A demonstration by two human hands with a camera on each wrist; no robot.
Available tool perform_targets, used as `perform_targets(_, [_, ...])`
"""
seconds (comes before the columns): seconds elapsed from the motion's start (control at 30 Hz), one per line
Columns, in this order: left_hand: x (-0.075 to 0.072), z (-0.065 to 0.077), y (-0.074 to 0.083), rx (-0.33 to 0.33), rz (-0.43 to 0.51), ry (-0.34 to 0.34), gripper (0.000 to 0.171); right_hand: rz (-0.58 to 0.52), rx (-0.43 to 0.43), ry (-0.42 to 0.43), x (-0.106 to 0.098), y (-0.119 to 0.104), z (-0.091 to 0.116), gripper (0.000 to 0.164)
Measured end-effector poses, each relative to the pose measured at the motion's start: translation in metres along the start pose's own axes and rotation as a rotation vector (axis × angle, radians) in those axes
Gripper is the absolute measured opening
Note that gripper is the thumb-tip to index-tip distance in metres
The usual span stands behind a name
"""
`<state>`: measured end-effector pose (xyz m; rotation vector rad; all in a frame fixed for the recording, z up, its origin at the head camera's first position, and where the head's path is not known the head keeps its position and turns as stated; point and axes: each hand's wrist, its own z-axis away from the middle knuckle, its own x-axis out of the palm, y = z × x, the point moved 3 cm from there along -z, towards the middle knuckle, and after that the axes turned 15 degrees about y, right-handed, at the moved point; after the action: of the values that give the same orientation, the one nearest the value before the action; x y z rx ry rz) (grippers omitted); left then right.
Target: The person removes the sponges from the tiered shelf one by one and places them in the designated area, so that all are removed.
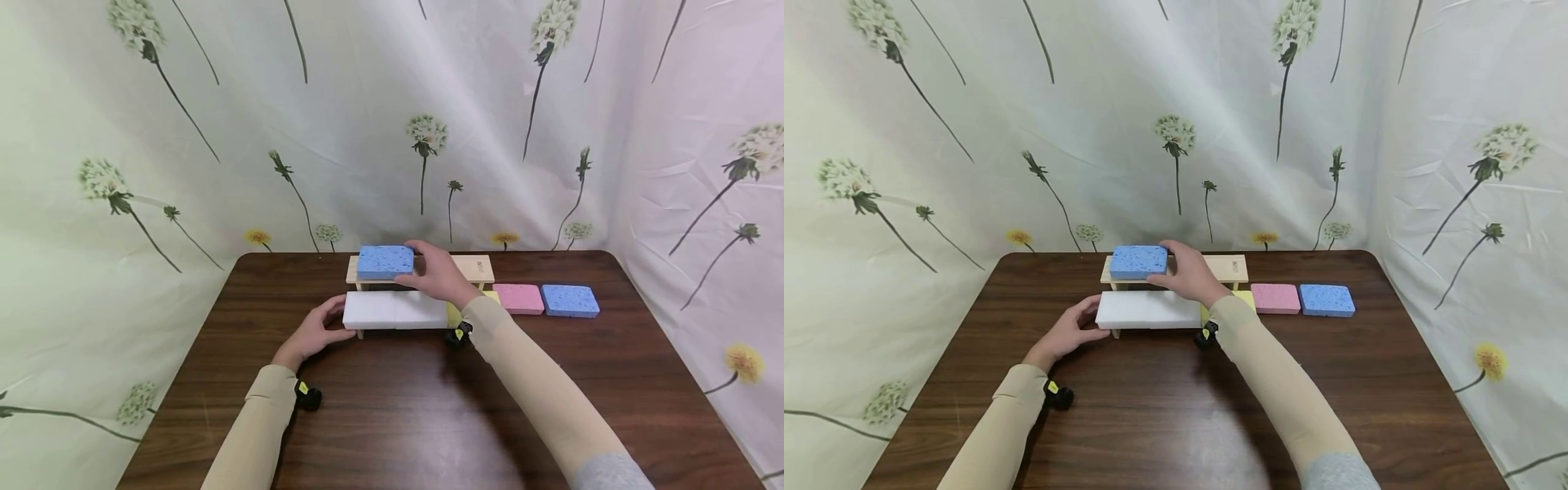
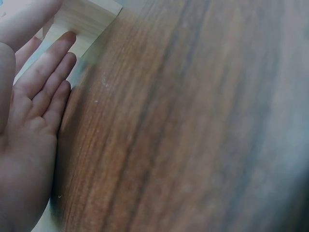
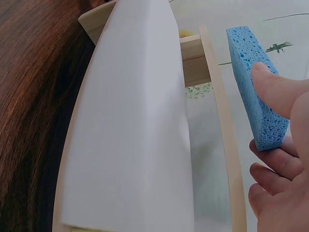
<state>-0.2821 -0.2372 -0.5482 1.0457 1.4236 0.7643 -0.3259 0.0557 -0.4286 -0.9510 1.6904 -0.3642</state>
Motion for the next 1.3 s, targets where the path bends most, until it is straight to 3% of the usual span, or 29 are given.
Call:
perform_targets(0.23, [-0.004,0.009,0.028,0.015,0.018,-0.009,0.076,-0.008,-0.036,0.017,-0.007,0.005,0.003,0.083])
perform_targets(0.33, [-0.005,0.010,0.032,0.023,0.017,-0.012,0.076,-0.009,-0.038,0.015,-0.011,0.007,0.005,0.084])
perform_targets(0.43, [-0.005,0.008,0.029,0.020,0.017,-0.015,0.077,-0.013,-0.033,0.007,-0.015,0.009,0.007,0.084])
perform_targets(0.7, [-0.002,0.000,0.000,0.011,0.004,0.002,0.079,-0.005,-0.022,-0.003,-0.023,0.014,0.013,0.083])
perform_targets(1.3, [-0.003,0.001,-0.004,0.043,0.031,0.002,0.079,0.022,-0.053,0.011,-0.036,0.027,0.028,0.082])
